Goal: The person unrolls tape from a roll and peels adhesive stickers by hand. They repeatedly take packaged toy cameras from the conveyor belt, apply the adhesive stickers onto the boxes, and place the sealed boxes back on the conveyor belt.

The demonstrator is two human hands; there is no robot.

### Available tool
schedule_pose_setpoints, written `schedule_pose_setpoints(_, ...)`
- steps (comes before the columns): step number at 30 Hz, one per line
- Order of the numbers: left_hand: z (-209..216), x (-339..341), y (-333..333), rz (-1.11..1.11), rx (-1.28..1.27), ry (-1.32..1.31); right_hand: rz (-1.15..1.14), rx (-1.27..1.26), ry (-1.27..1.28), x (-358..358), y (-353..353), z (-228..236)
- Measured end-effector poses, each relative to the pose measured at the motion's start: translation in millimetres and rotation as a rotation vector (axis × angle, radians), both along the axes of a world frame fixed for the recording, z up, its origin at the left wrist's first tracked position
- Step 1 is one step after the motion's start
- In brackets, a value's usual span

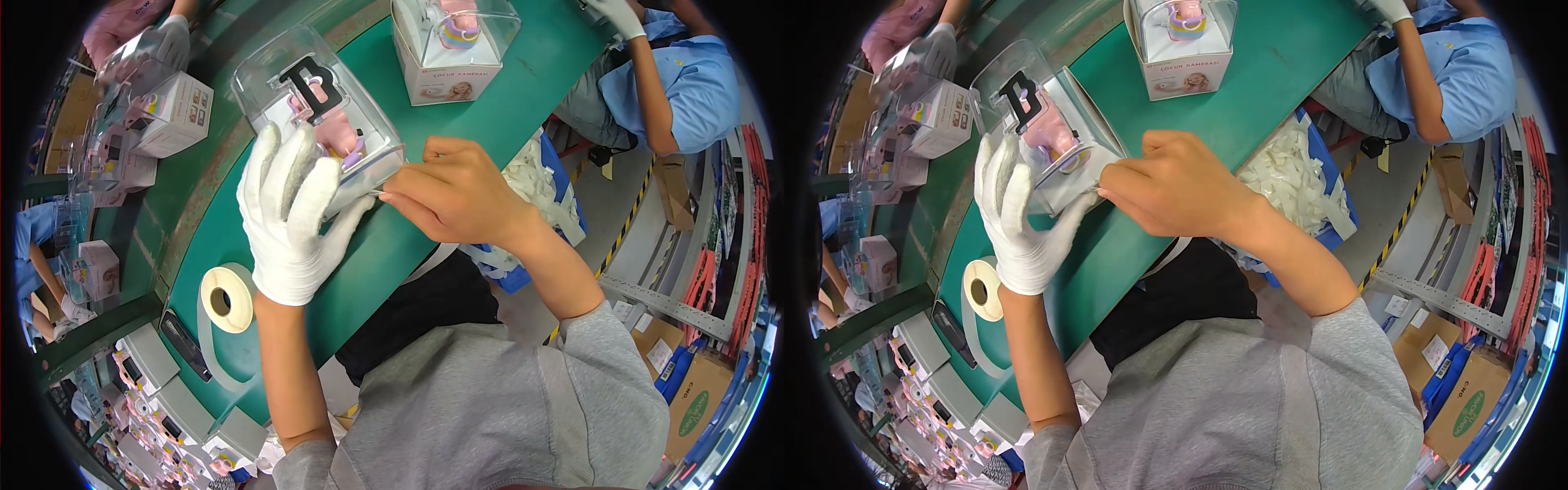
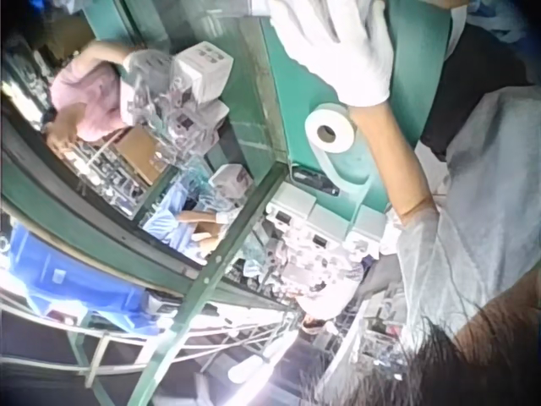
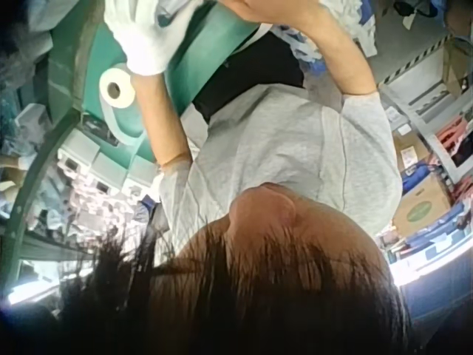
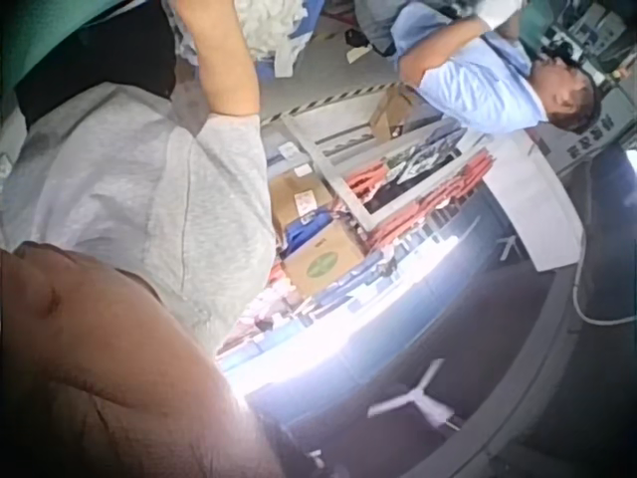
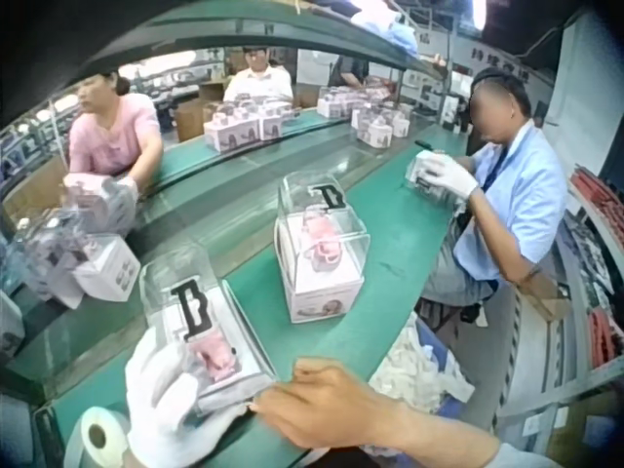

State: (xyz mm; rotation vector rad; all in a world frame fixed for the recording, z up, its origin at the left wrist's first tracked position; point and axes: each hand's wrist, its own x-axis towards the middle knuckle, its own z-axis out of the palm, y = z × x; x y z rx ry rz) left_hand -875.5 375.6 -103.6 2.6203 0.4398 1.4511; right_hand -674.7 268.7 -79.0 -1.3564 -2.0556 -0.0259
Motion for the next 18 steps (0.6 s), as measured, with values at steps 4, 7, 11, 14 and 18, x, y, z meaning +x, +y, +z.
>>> schedule_pose_setpoints(4, -5.6, 9.0, -8.4, 0.051, 0.011, -0.022, -0.047, 0.107, -0.068, 7.9, -8.8, 5.6)
schedule_pose_setpoints(7, -6.7, 12.1, -13.7, 0.152, 0.041, -0.077, -0.085, 0.104, 0.024, 13.6, -18.2, 7.1)
schedule_pose_setpoints(11, -11.4, 12.7, -15.8, 0.173, 0.097, -0.068, -0.228, -0.004, 0.265, 12.3, -26.5, -0.5)
schedule_pose_setpoints(14, -20.7, -2.0, -12.4, 0.189, 0.146, -0.079, -0.153, -0.104, 0.641, 7.1, -24.0, -16.9)
schedule_pose_setpoints(18, -47.8, -17.9, -35.0, 0.27, -0.413, -0.099, -0.109, -0.091, 0.722, 10.7, -27.9, -30.5)
